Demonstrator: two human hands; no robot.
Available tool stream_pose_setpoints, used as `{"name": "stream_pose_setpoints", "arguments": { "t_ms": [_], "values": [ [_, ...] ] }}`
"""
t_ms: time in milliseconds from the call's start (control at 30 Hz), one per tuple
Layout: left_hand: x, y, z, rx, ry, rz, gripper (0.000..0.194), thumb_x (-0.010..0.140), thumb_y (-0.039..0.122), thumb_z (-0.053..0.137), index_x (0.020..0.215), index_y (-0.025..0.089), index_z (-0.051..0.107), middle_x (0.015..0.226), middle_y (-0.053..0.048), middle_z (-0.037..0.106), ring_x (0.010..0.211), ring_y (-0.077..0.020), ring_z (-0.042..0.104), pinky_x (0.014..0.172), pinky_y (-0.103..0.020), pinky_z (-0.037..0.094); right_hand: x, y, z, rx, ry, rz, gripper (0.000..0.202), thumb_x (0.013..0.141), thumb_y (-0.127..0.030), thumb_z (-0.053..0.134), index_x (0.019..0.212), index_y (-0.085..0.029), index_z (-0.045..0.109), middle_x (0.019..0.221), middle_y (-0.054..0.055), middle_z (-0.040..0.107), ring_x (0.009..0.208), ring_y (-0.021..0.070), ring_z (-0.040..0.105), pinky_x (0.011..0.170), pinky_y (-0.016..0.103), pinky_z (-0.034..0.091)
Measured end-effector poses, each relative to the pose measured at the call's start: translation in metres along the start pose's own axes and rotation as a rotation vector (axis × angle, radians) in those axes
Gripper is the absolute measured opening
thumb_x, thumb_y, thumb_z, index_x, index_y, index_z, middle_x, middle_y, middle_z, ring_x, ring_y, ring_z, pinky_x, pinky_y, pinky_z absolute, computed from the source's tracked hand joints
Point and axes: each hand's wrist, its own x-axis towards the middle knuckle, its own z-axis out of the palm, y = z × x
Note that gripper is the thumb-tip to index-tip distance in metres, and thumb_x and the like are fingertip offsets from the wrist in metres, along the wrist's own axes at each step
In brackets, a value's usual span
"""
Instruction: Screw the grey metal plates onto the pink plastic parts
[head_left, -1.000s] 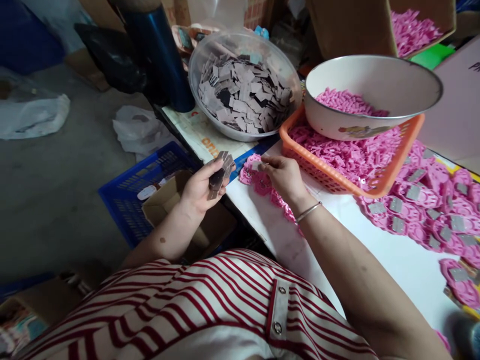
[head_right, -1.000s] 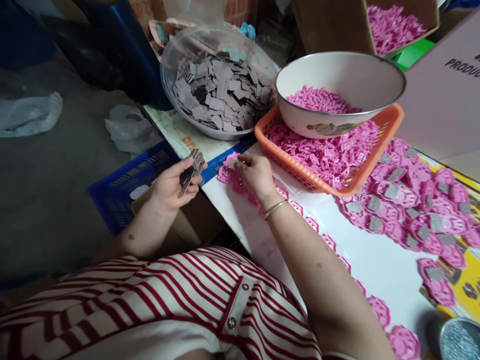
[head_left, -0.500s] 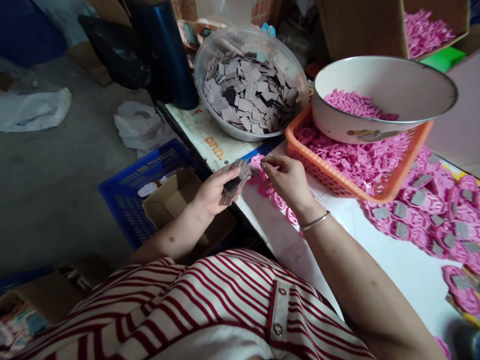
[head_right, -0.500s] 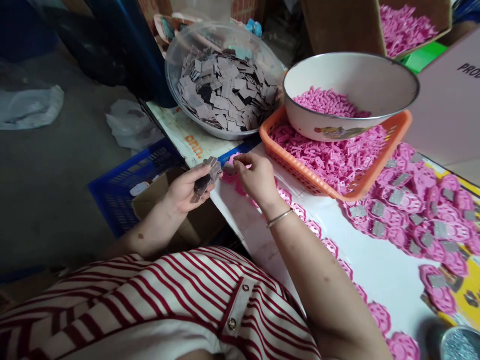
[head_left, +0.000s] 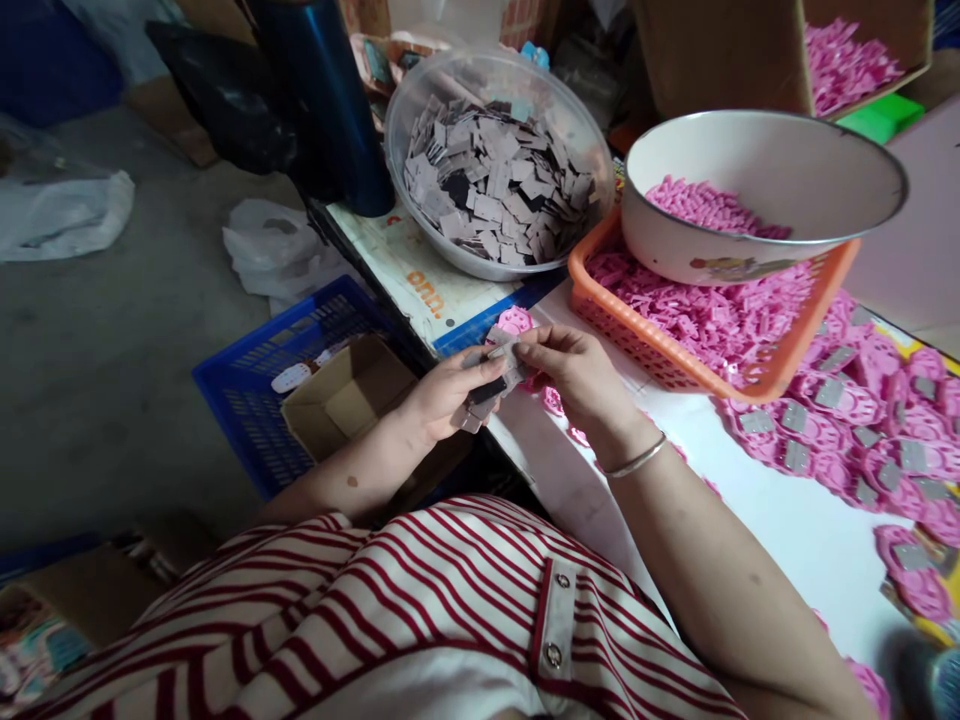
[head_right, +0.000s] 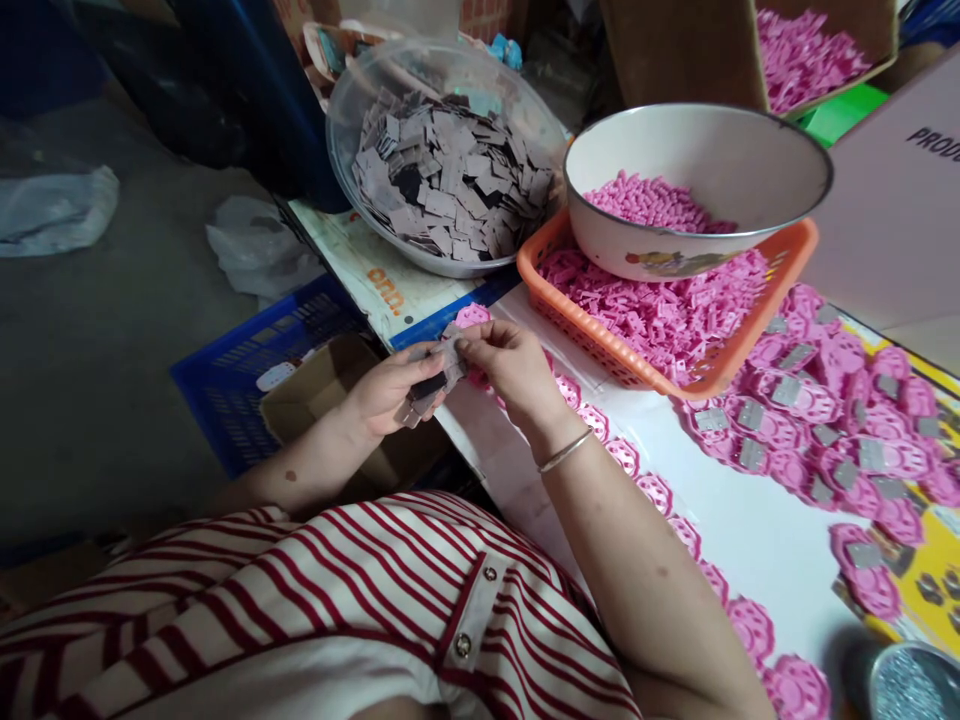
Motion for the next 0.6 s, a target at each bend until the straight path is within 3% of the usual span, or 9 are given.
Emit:
{"name": "stream_pose_setpoints", "arguments": {
  "t_ms": [100, 267, 500, 600],
  "values": [
    [0.0, -0.001, 0.0, -0.013, 0.011, -0.001, 0.049, 0.064, 0.045, 0.09, 0.089, 0.015, 0.06, 0.056, 0.005, 0.058, 0.037, -0.0084, 0.053, 0.032, -0.016, 0.04, -0.001, -0.002, -0.005, -0.026, -0.041, -0.015, 0.046, 0.065, -0.04, 0.083, 0.099, -0.015, 0.066, 0.072, 0.0, 0.066, 0.057, 0.0083, 0.055, 0.053, 0.023, 0.044],
    [-0.001, 0.0, 0.001, -0.023, 0.027, -0.017, 0.046, 0.067, 0.045, 0.088, 0.084, 0.015, 0.058, 0.056, 0.005, 0.058, 0.037, -0.0088, 0.053, 0.031, -0.016, 0.039, -0.003, -0.011, -0.014, -0.196, -0.171, -0.067, 0.038, 0.067, -0.038, 0.082, 0.089, -0.015, 0.063, 0.067, -0.001, 0.065, 0.059, 0.009, 0.057, 0.055, 0.023, 0.045],
    [-0.001, -0.002, 0.004, -0.029, 0.059, -0.015, 0.042, 0.067, 0.042, 0.088, 0.078, 0.016, 0.056, 0.053, 0.004, 0.058, 0.037, -0.0096, 0.052, 0.031, -0.017, 0.041, -0.008, -0.015, -0.01, -0.058, -0.058, -0.006, 0.048, 0.062, -0.047, 0.086, 0.081, -0.018, 0.053, 0.059, -0.003, 0.061, 0.049, 0.0098, 0.058, 0.046, 0.022, 0.045],
    [-0.001, 0.001, 0.003, -0.032, 0.096, -0.003, 0.035, 0.073, 0.038, 0.084, 0.079, 0.016, 0.057, 0.055, 0.005, 0.058, 0.037, -0.0082, 0.052, 0.031, -0.015, 0.039, -0.007, -0.015, -0.013, -0.025, 0.063, -0.016, 0.047, 0.064, -0.054, 0.082, 0.076, -0.018, 0.054, 0.064, 0.0, 0.065, 0.052, 0.0106, 0.06, 0.047, 0.023, 0.048]
  ]
}}
